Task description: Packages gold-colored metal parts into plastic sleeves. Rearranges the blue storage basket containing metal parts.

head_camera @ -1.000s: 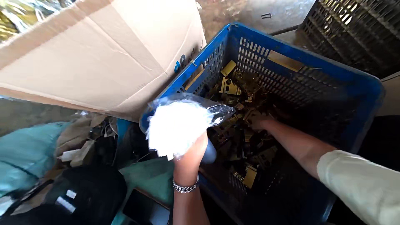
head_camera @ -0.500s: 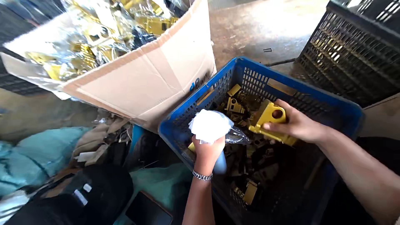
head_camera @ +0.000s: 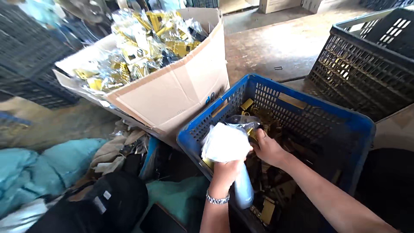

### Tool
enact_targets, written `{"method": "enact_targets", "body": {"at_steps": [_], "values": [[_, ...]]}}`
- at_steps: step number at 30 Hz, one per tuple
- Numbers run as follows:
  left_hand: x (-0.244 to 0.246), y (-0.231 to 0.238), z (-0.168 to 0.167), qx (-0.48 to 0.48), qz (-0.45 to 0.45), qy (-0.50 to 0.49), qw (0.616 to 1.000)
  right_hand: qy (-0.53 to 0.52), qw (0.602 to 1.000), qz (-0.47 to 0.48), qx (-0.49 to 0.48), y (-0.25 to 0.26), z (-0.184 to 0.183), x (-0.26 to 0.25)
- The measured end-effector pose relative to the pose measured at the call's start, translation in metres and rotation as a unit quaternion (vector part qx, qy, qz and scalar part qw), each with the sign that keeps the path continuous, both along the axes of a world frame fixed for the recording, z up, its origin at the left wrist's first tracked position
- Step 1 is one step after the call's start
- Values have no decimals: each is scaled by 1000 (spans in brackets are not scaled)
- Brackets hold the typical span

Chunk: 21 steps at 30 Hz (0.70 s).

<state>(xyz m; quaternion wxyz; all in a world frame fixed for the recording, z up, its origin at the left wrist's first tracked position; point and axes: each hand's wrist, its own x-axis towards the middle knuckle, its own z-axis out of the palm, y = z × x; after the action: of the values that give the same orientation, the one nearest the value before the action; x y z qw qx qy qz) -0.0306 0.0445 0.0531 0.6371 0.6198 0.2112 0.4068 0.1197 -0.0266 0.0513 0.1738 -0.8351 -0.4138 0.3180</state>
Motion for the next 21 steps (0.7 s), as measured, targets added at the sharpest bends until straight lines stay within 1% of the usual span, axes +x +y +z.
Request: {"method": "enact_targets", "body": {"at_steps": [1,2,3,4,5,6,8,10,13,15,17,18,20,21], "values": [[0,7,-1,66,72,23,995,-39,999,29,-1,-1,7,-1],[0,13,-3,150,130,65,978,-72,996,61,2,-4,14,-4],[-1,17,-5,243,165,107,950,-96,991,91,12,-8,18,-10],[0,20,-8,318,179,134,921,-113,987,115,21,-11,21,-15],[4,23,-12,365,175,145,903,-126,983,131,28,-12,25,-18],[8,24,-14,384,160,147,897,-135,980,141,25,-11,29,-19],[16,20,-15,383,149,147,900,-159,976,149,19,-13,32,-19],[18,17,-14,387,163,147,896,-185,970,150,52,-17,26,-20],[20,8,-14,381,195,142,893,-195,967,129,101,-22,21,-21],[19,0,-12,388,216,157,882,-165,975,119,85,-21,28,-20],[17,-3,-12,413,234,143,868,-100,986,93,91,-17,36,-15],[17,-5,-13,413,237,134,869,-80,988,72,113,-14,36,-11],[15,-11,-15,375,214,131,892,-60,985,21,158,-7,29,-7],[18,-10,-17,370,213,136,894,-54,983,10,174,-2,25,-6]]}}
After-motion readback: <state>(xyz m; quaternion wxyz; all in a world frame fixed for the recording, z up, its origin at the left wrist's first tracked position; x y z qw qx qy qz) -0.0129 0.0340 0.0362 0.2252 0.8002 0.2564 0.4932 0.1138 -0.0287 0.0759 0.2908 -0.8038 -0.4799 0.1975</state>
